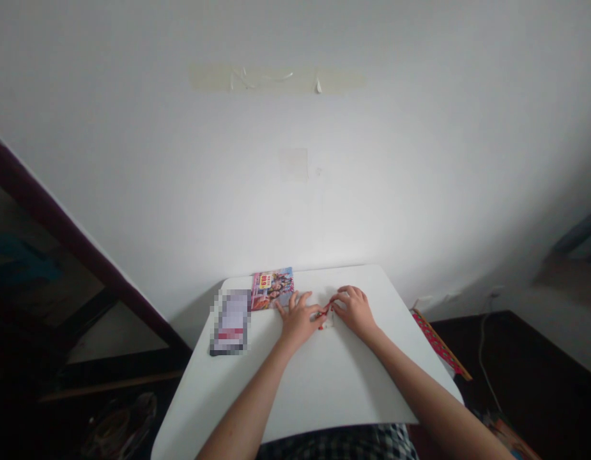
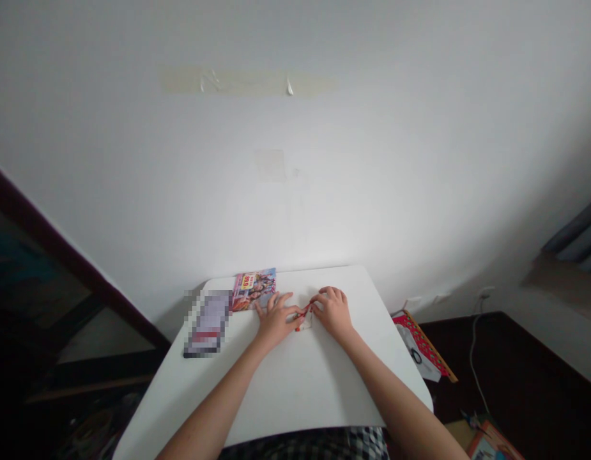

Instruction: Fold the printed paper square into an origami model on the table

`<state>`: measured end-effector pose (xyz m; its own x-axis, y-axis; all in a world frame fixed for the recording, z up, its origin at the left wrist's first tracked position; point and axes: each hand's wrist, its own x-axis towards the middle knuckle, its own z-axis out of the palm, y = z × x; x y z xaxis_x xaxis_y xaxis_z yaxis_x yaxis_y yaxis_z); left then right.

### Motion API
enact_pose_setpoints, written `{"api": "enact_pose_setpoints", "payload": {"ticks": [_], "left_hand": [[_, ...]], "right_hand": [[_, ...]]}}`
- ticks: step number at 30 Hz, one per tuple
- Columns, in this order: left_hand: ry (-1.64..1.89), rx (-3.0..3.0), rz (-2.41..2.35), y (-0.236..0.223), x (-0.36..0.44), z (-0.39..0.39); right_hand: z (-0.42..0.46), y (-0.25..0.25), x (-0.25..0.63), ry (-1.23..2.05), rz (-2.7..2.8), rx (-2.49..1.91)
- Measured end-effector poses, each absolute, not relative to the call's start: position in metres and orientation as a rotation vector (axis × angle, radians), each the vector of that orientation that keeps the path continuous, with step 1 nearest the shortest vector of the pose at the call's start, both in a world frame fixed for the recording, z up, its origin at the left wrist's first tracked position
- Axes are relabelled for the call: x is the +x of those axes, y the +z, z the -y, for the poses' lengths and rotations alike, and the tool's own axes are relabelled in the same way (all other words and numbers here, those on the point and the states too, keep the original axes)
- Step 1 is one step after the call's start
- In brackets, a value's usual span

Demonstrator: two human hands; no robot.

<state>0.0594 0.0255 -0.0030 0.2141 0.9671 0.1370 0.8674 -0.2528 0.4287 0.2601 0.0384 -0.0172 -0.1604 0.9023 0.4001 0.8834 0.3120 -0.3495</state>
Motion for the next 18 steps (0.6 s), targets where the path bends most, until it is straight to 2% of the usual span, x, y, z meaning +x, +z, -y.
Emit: {"api": "enact_pose_setpoints", "payload": {"ticks": [18], "left_hand": [[0.524,2.240,-1.757,-0.003,0.059,-0.028]], "right_hand": [[-0.026,-0.025,0.267,0.073,2.159,-1.524]]}}
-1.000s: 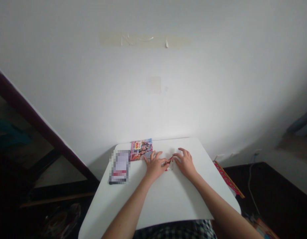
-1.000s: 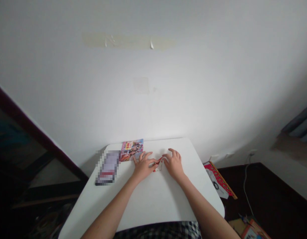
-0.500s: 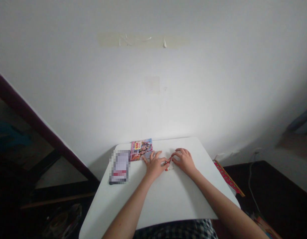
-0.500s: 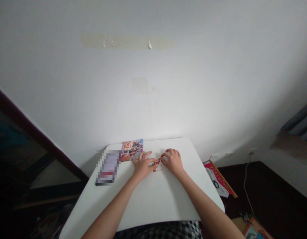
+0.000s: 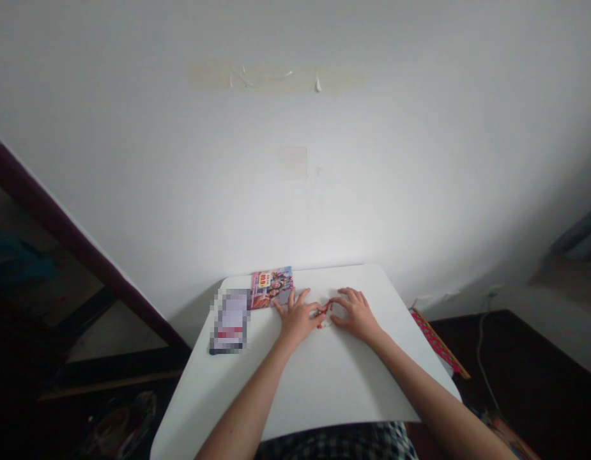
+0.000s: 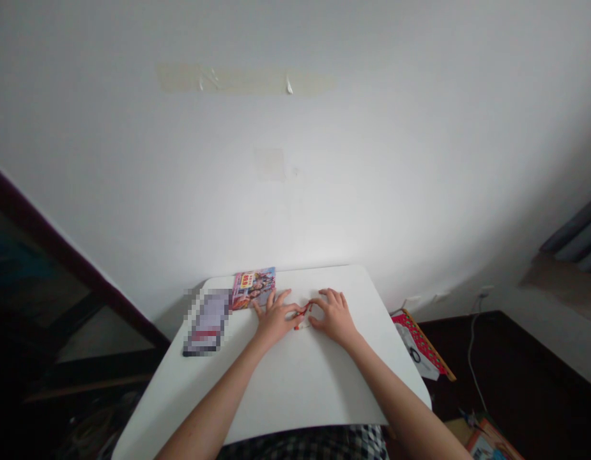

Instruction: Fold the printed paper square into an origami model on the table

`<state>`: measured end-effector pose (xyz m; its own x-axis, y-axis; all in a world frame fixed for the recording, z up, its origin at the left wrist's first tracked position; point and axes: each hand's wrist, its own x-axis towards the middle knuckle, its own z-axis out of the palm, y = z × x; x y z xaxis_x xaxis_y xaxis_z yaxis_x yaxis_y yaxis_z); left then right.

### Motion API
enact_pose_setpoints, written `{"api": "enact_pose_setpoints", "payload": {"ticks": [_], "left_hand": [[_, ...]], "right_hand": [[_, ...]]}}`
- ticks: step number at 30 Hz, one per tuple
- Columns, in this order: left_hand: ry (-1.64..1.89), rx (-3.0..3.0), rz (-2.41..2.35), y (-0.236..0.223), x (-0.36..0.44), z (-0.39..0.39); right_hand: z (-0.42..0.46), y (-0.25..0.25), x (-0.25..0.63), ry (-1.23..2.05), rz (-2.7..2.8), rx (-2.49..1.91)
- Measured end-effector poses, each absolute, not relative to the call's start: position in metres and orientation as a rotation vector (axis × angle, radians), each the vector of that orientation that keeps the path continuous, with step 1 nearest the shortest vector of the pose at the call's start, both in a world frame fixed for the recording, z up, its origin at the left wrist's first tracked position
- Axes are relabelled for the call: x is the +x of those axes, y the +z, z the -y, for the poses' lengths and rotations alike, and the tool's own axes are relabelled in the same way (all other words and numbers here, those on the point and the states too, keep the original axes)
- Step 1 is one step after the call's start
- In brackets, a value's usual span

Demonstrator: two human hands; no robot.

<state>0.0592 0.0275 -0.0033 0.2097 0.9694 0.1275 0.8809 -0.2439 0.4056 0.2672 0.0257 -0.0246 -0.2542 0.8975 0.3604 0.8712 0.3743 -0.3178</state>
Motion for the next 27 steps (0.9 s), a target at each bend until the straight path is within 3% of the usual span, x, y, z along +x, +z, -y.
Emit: {"api": "enact_pose_setpoints", "payload": {"ticks": [27], "left_hand": [[0.564,2.338,-1.548,0.000,0.037,-0.034]], "right_hand": [[-0.006,-0.019,0.267,0.108,2.199,-1.431]]}}
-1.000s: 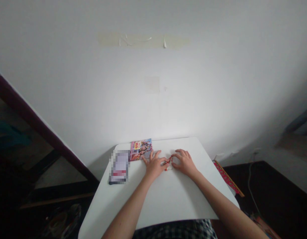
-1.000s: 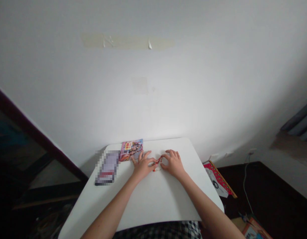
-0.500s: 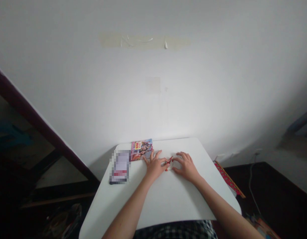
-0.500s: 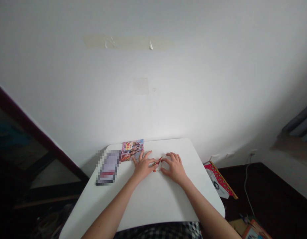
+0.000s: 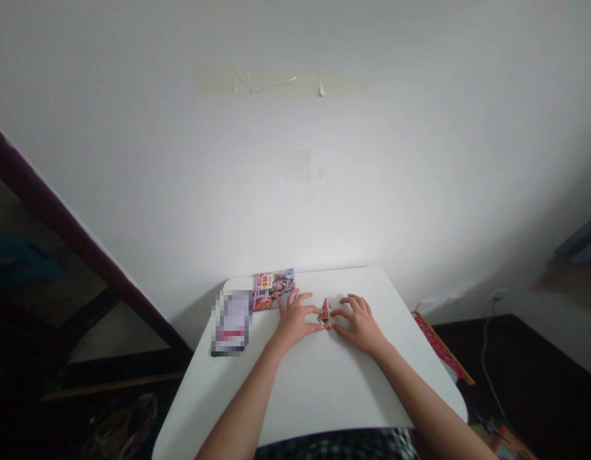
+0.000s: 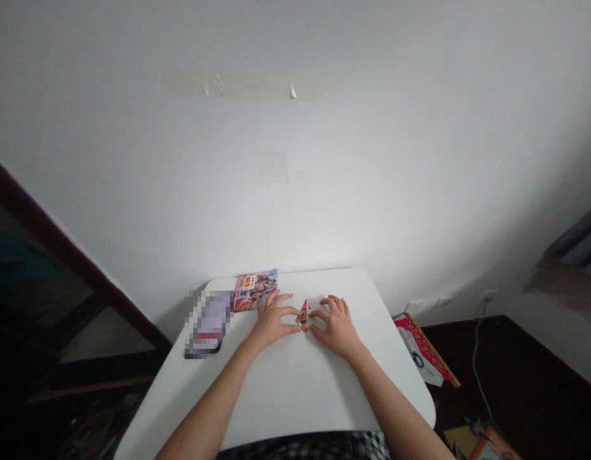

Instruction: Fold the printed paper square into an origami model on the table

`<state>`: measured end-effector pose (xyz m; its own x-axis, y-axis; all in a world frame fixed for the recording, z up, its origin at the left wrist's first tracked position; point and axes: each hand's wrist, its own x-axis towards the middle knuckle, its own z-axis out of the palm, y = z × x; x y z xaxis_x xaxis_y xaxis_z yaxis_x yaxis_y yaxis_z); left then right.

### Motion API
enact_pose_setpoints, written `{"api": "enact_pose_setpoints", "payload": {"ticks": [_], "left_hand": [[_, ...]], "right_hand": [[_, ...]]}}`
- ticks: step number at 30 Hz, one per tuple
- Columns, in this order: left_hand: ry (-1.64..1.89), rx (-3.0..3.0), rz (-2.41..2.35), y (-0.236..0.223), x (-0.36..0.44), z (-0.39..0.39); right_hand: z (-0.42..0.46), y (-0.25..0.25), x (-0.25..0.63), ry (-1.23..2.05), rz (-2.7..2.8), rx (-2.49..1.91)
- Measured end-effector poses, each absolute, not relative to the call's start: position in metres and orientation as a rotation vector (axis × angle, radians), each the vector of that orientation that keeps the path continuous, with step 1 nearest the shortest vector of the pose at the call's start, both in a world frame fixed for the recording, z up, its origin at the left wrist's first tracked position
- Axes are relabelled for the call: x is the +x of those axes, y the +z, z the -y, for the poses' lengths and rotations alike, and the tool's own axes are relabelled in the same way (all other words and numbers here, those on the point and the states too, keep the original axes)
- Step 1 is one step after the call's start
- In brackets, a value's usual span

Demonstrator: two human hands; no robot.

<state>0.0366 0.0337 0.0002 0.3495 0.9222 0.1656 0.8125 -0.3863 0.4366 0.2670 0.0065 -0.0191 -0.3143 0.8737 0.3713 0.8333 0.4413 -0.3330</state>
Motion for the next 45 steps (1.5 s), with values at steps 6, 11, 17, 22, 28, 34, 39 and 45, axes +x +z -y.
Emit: {"api": "enact_pose_setpoints", "payload": {"ticks": [6,11,17,22,28,34,39,45], "left_hand": [[0.648,2.384,-1.466,-0.006,0.039,-0.035],[0.666,2.402,-1.447,-0.010,0.042,-0.035],[0.710,2.380,-1.485,-0.010,0.045,-0.034],[0.681,2.314,-1.514,-0.006,0.046,-0.033],[0.700,2.326,-1.472,-0.008,0.044,-0.034],[0.768,2.287,-1.558,-0.013,0.049,-0.034],[0.758,2.219,-1.657,-0.013,0.054,-0.034],[0.742,2.210,-1.695,-0.008,0.056,-0.035]], "right_hand": [[-0.006,-0.019,0.268,0.123,2.233,-1.380],[-0.005,-0.016,0.267,0.161,2.276,-1.333],[-0.005,-0.019,0.266,0.150,2.249,-1.290],[-0.010,-0.026,0.264,0.039,2.227,-1.285],[-0.011,-0.024,0.254,-0.053,2.214,-1.386],[-0.013,-0.027,0.243,-0.091,2.184,-1.538],[-0.015,-0.030,0.243,-0.062,2.131,-1.612],[-0.015,-0.028,0.248,-0.057,2.083,-1.612]]}}
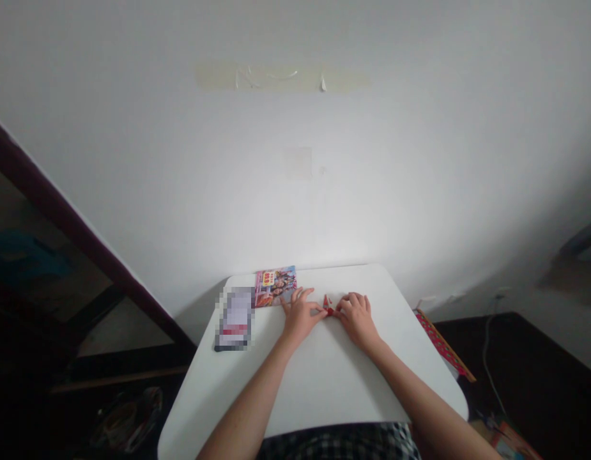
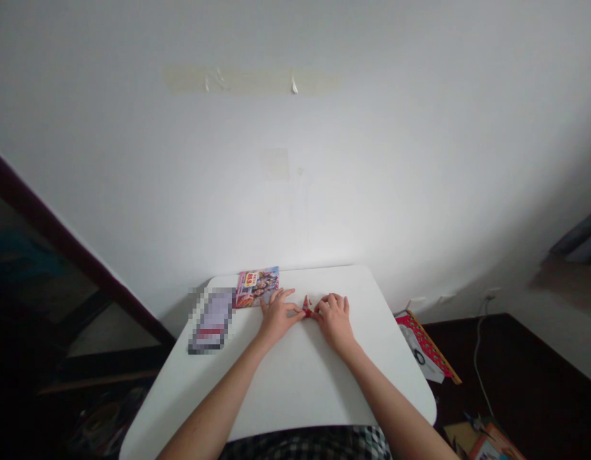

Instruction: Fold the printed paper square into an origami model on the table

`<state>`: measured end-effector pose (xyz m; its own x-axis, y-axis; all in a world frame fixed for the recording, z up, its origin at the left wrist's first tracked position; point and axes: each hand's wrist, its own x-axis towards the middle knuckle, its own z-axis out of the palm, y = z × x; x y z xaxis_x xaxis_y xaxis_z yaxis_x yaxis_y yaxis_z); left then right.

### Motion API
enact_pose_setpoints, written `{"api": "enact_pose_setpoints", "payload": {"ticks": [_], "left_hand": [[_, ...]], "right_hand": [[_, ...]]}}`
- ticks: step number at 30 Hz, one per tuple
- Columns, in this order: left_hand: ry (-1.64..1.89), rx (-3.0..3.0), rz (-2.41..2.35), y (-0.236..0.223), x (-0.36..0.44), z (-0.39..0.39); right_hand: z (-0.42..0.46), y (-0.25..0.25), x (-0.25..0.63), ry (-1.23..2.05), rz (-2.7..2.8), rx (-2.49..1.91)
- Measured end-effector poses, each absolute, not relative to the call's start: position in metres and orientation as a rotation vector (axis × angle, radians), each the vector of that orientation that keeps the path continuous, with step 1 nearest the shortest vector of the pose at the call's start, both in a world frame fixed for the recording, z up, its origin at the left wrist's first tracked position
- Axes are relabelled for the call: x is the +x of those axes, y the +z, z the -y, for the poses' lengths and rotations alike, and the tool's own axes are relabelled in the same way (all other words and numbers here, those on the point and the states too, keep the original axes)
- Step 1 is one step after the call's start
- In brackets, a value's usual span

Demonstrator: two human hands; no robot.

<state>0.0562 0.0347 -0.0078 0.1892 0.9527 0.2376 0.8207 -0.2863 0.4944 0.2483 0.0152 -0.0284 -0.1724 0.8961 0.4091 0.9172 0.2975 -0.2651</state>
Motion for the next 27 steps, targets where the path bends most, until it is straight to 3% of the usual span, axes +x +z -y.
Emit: {"api": "enact_pose_setpoints", "payload": {"ticks": [27], "left_hand": [[0.679,2.236,-1.743,-0.0030,0.0625,-0.0339]], "right_hand": [[-0.0228,-0.0358,0.2423,-0.005,1.973,-1.642]]}}
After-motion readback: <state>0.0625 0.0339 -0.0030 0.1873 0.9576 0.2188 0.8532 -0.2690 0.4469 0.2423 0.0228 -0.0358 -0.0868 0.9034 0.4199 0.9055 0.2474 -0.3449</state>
